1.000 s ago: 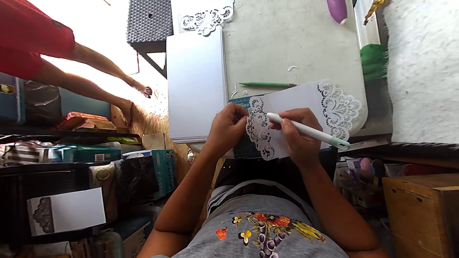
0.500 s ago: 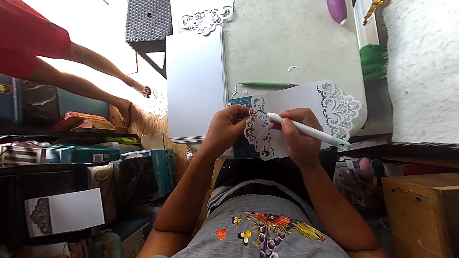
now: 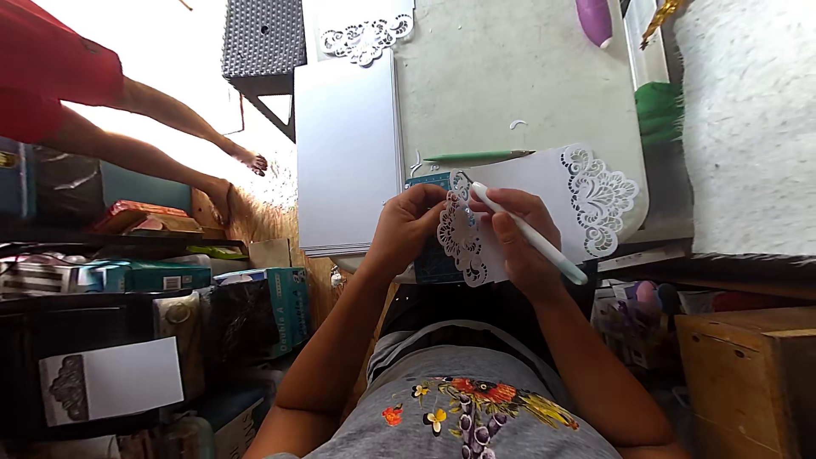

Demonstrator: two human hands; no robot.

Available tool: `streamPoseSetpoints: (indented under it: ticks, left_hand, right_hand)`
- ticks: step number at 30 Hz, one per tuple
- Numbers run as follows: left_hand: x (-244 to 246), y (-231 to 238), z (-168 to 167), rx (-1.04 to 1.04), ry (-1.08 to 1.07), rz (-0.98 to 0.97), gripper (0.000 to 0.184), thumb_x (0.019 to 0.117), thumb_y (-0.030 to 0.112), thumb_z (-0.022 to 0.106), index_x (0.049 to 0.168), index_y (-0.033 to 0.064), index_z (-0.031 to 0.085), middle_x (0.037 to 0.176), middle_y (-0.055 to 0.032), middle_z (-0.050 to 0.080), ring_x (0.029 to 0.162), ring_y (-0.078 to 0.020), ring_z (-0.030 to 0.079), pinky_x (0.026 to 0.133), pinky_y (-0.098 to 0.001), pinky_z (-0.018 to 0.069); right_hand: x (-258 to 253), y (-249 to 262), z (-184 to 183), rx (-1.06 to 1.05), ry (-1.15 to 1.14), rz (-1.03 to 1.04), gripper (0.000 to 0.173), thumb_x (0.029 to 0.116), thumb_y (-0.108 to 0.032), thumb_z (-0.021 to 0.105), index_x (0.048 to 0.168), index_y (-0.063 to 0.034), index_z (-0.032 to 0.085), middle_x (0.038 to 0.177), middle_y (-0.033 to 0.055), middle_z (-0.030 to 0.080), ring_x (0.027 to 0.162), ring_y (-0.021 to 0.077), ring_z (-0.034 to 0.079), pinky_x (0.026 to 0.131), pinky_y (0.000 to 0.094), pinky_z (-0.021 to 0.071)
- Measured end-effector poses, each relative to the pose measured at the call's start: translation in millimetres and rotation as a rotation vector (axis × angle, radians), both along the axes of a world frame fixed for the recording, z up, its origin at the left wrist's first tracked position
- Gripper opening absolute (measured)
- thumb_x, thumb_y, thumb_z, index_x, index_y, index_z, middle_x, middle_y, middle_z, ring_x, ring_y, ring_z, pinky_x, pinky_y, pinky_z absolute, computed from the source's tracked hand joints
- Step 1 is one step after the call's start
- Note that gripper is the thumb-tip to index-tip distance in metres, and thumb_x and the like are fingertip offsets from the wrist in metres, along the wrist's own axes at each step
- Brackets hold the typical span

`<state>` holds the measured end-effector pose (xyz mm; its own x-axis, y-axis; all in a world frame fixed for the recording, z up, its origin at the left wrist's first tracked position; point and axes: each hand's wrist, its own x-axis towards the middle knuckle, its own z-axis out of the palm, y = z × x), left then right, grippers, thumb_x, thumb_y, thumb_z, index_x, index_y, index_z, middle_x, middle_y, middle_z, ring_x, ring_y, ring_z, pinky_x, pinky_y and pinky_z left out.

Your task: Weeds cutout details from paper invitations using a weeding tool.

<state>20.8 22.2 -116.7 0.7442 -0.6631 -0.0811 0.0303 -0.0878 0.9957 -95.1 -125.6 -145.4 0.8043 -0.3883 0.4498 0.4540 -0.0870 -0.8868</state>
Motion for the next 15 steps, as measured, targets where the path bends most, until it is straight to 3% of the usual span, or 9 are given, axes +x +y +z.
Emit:
streamPoseSetpoints:
  ticks: [6, 15]
  left_hand:
    - [1, -5, 0, 0.036, -0.003, 0.025, 0.009, 0.0985, 0.000, 0.059, 0.103, 0.0059, 0.063, 0.087, 0.0058, 0.069, 0.076, 0.0014, 0.066, 0.071, -0.0162, 0.0561]
    - [-2, -10, 11, 0.102, 0.252, 0.114, 0.008, 0.1007, 0.000, 0.056, 0.099, 0.0065, 0.060, 0.078, 0.0043, 0.068, 0.066, -0.0013, 0.065, 0.063, -0.0184, 0.0572]
  right_hand:
    - [1, -2, -1, -0.018, -0.015, 0.061, 0.029, 0.1086, -0.019, 0.052, 0.126, 0.0035, 0.057, 0.129, 0.0132, 0.067, 0.121, 0.0178, 0.066, 0.102, 0.0352, 0.0562]
    - [1, -4, -1, -0.012, -0.026, 0.076, 0.032, 0.1090, -0.025, 0.052, 0.127, 0.0014, 0.056, 0.129, 0.0122, 0.067, 0.121, 0.0184, 0.066, 0.102, 0.0365, 0.0565]
